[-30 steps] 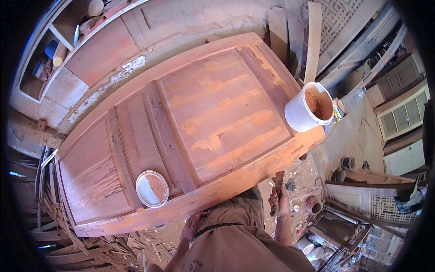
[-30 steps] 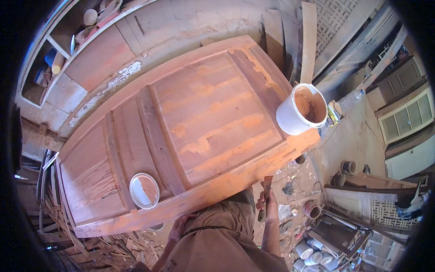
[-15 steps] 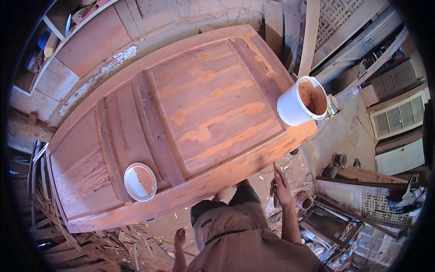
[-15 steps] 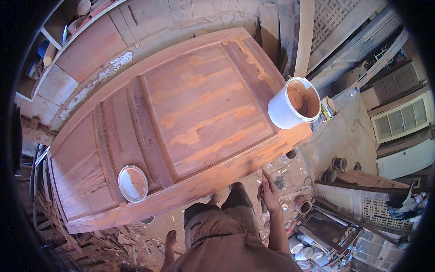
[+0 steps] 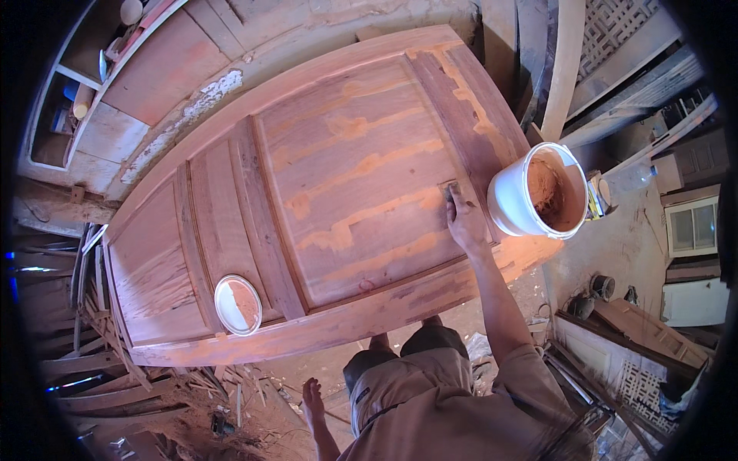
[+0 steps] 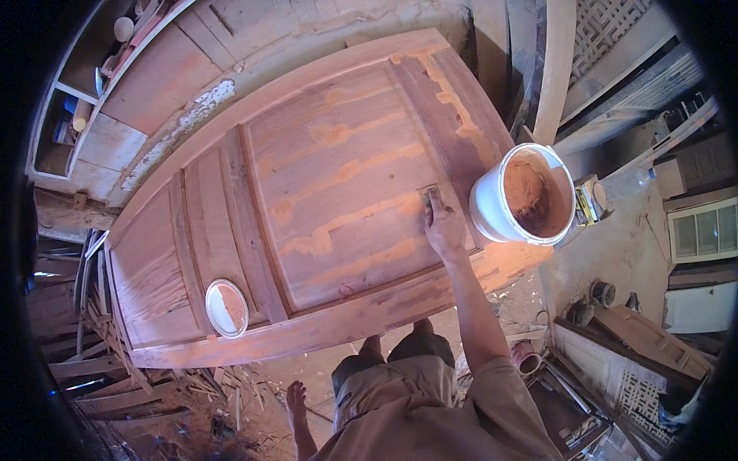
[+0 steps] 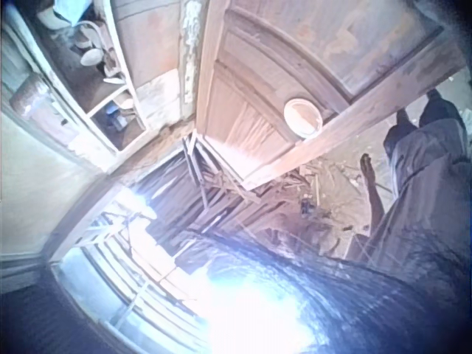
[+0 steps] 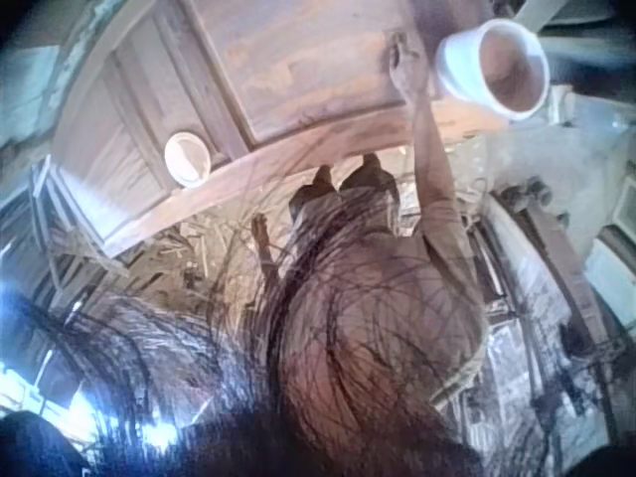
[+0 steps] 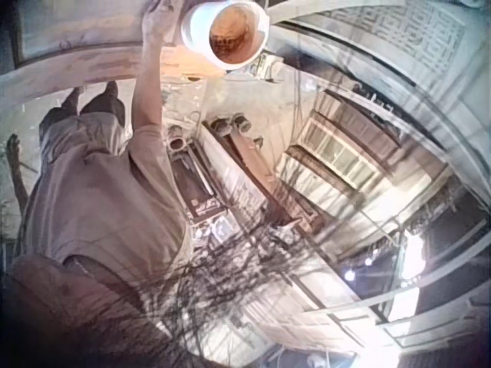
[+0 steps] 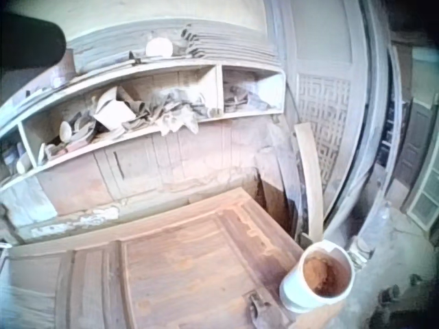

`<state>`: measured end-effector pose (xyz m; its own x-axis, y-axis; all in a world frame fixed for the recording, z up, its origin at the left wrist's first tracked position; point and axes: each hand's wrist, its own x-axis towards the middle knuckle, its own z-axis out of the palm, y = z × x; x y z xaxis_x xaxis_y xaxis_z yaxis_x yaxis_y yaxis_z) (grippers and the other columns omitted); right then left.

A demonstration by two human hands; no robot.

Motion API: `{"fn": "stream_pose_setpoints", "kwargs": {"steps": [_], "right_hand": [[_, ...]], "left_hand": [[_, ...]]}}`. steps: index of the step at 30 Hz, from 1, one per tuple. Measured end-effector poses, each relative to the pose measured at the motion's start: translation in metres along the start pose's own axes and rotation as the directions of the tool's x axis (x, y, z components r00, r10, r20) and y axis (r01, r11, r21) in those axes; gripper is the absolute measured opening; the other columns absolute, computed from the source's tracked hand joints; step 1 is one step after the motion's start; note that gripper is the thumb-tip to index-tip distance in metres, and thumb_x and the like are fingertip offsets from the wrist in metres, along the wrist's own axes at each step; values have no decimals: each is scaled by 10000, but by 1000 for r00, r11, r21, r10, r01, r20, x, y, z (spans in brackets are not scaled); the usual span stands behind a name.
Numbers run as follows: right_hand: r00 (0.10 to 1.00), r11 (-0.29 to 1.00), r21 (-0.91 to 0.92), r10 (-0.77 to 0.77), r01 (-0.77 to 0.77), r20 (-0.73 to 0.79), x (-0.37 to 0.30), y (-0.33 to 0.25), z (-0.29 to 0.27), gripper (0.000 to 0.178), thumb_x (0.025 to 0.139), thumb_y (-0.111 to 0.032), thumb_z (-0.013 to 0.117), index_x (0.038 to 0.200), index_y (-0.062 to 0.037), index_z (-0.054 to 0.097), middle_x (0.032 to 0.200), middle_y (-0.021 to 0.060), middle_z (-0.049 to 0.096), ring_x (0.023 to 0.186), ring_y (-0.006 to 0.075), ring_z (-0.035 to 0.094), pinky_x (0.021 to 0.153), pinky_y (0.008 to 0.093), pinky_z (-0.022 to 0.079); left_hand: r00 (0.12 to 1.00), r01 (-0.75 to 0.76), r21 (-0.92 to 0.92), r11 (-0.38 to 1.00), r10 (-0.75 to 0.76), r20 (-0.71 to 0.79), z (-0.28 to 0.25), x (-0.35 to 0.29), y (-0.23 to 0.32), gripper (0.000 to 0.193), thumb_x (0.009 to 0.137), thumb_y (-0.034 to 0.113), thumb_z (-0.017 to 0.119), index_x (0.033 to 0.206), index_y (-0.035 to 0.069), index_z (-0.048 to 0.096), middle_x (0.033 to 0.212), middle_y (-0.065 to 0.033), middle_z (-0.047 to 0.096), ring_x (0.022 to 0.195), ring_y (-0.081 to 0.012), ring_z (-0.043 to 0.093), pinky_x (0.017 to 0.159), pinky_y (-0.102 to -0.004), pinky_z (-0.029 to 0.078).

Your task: The person applies wood filler to a wooden door using a small putty knife. They dip the knife into a bucket of filler and smear it into various surface imperfections and recessed panels across the door.

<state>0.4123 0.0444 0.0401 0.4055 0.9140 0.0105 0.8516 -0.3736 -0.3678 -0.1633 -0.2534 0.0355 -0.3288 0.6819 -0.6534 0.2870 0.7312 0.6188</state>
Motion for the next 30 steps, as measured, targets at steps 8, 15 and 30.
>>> {"fn": "stream_pose_setpoints", "kwargs": {"steps": [8,15,30], "right_hand": [[999,991,122,-50,49,6,-4,10,3,524,991,-252,523,1504,-167,453,853,256,670,700,398,683,640,498,561],[987,999,-31,-9,14,163,19,12,-28,501,1002,-253,514,1494,-168,462,795,243,665,710,412,686,631,505,566],[915,974,32,-220,223,337,40,-8,-59,450,958,-230,557,1399,-143,562,827,233,693,773,405,691,770,508,560]], "left_hand": [[980,91,182,979,-120,156,100,-48,6,453,1048,376,518,1314,14,580,1155,-106,670,1070,-190,634,939,-334,488],[996,49,-93,994,-41,85,138,-50,20,429,1049,348,524,1319,17,568,1196,-129,650,1068,-223,632,947,-355,490],[994,109,-95,989,-107,31,168,-53,39,414,1049,368,520,1340,76,562,1231,-110,659,1125,-213,637,923,-348,493]]}}
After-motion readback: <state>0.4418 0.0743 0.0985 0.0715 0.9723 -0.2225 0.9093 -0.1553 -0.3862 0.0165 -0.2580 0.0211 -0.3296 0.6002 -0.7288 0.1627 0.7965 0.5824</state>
